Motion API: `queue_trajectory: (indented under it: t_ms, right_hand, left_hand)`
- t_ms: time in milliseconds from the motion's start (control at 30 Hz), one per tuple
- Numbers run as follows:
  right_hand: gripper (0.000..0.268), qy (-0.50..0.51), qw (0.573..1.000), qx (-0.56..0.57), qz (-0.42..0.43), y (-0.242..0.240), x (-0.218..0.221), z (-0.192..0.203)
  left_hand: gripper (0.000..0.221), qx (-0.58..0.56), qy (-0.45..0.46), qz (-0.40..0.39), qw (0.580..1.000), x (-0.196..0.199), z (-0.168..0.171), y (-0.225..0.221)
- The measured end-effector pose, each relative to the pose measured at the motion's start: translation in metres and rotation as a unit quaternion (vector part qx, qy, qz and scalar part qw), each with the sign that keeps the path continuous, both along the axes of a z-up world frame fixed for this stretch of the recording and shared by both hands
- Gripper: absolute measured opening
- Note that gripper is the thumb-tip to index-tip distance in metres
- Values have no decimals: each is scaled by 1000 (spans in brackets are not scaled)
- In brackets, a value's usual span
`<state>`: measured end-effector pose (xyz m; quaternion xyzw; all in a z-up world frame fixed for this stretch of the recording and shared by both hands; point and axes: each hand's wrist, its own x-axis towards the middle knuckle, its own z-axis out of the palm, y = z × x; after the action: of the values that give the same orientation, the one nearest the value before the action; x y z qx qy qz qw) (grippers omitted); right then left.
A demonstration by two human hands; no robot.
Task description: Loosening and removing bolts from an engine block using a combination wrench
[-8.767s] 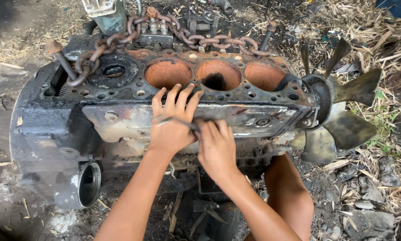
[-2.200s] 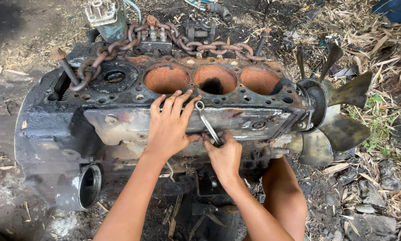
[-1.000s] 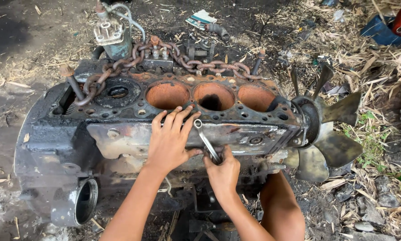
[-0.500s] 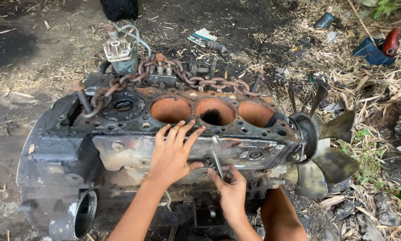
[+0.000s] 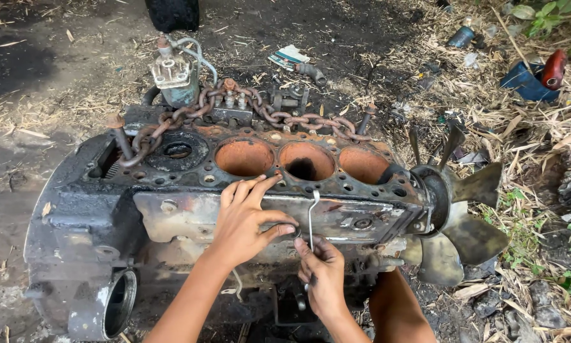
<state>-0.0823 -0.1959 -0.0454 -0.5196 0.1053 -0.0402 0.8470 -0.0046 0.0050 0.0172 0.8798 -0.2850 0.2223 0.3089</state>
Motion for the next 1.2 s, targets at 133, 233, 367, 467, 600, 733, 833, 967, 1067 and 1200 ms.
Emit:
queue_trajectory:
  t_ms: [133,233,367,467,600,733,833,967,1067,1200]
  right_hand:
    - [14,2,1000,23,20,5,0,-4]
    - [12,5,999,41,10,5,4,1]
    - [13,4,1000,22,8,6,4,1]
    - [23,11,999,-6,32,7,3,6]
    - [23,-46,996,-64,47,-3,5,4]
    - [23,-17,996,-84,29,-3,1,13]
    - [24,-14,995,-99,29,-3,1,16]
    - [27,-3,992,-121,24,-2,3,17]
    - [25,-11,988,-155,22,-1,3,17]
    - [22,-14,985,-169,15,-5,3,18]
  left_hand:
    - [37,-10,-14,-11,1000,-1,1,3]
    - [34,7,3,-6,1000,-2,2,4]
    - [27,26,13,4,1000,-3,-1,6]
    - [40,23,16,-3,1000,-6,2,9]
    - [39,-49,93,-22,994,-13,38,42]
    - [44,-4,190,84,978,-6,88,105]
    - [36,56,135,167,975,1,102,154]
    - [46,264,134,263,918,27,98,204]
    - [34,331,112,302,887,33,93,218]
    - [23,394,108,337,848,45,77,227]
